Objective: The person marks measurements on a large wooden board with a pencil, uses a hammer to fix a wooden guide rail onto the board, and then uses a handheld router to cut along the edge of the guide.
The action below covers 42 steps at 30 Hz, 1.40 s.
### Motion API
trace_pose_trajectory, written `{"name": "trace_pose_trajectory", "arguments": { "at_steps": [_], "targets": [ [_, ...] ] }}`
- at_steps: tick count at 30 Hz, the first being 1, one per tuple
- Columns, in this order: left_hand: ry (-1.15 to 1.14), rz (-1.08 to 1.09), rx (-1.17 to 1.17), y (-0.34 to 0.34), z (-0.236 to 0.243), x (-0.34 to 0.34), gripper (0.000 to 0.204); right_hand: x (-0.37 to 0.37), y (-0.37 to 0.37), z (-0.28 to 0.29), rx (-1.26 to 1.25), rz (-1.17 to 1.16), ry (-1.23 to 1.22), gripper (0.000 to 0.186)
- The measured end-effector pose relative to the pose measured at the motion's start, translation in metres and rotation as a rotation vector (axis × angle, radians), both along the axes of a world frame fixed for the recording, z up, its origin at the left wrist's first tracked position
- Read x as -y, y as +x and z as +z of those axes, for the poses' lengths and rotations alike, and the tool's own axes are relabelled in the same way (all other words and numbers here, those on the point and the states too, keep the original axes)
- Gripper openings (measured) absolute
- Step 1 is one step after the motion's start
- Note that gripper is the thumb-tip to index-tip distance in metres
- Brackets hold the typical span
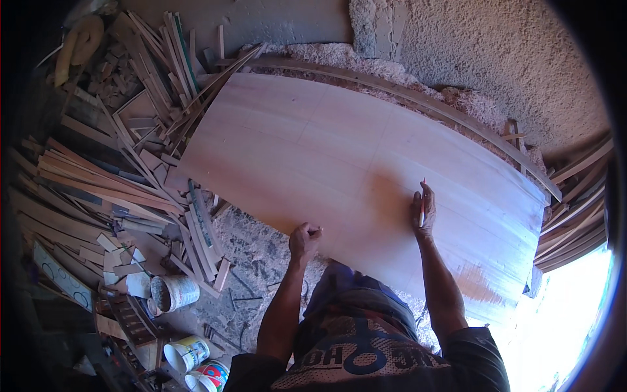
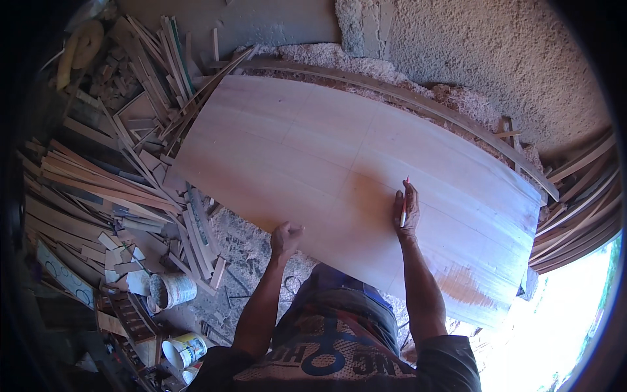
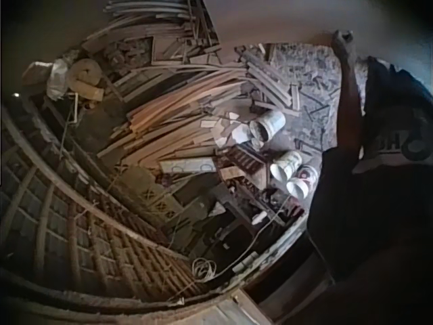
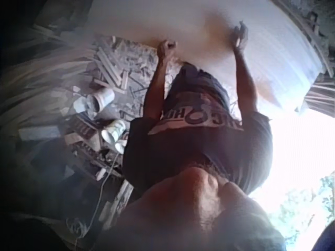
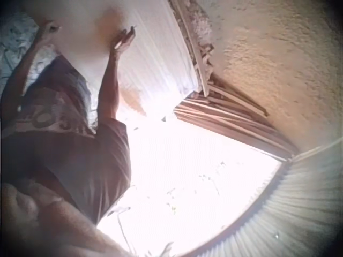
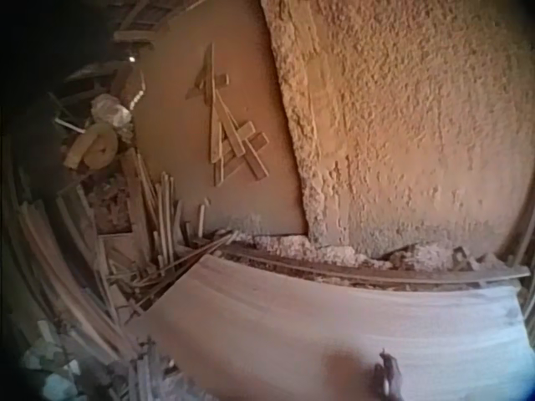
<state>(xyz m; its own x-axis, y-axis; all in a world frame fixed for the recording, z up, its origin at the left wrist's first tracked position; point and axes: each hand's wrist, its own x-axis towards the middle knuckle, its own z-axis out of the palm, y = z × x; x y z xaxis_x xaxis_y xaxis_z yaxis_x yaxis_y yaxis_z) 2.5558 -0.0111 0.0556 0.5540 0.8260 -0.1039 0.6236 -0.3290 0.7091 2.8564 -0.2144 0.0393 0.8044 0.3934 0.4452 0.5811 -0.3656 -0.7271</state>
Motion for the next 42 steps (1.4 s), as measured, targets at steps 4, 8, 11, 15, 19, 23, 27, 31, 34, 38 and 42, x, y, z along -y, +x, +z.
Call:
{"name": "trace_pose_trajectory", "arguments": {
  "at_steps": [4, 8, 11, 15, 19, 23, 27, 31, 34, 38, 42],
  "targets": [
    [0.009, 0.040, -0.050, -0.001, 0.004, 0.004, 0.017, -0.002, -0.006, 0.009, -0.204, 0.019, 0.026, 0.031],
    [-0.032, 0.017, -0.070, 0.004, 0.009, 0.001, 0.020, -0.001, -0.003, 0.002, -0.184, 0.084, 0.085, 0.031],
    [-0.076, 0.017, -0.063, -0.005, -0.002, -0.010, 0.024, -0.004, -0.006, 0.004, -0.094, 0.097, 0.066, 0.031],
    [-0.067, 0.024, -0.045, -0.004, -0.001, -0.018, 0.027, -0.003, -0.002, 0.006, -0.171, 0.125, 0.085, 0.031],
    [-0.037, 0.026, -0.063, -0.002, 0.002, -0.012, 0.026, -0.001, -0.003, 0.009, -0.127, 0.145, 0.085, 0.031],
    [0.017, 0.021, -0.102, -0.001, -0.002, -0.010, 0.025, -0.002, -0.003, 0.011, -0.141, 0.148, 0.076, 0.030],
    [0.018, 0.018, -0.121, 0.001, -0.002, -0.004, 0.024, -0.003, -0.003, 0.012, -0.151, 0.151, 0.062, 0.029],
    [0.049, 0.040, -0.138, 0.003, -0.001, -0.001, 0.024, -0.002, -0.004, 0.014, -0.147, 0.192, 0.091, 0.028],
    [0.038, 0.041, -0.179, 0.006, 0.003, 0.001, 0.025, -0.001, -0.001, 0.008, -0.173, 0.191, 0.098, 0.028],
    [0.030, 0.031, -0.185, 0.011, 0.010, 0.003, 0.025, 0.000, 0.003, -0.001, -0.185, 0.212, 0.186, 0.028],
    [0.042, 0.031, -0.206, 0.006, 0.009, 0.002, 0.026, -0.002, -0.004, 0.010, -0.185, 0.193, 0.143, 0.029]
  ]
}}
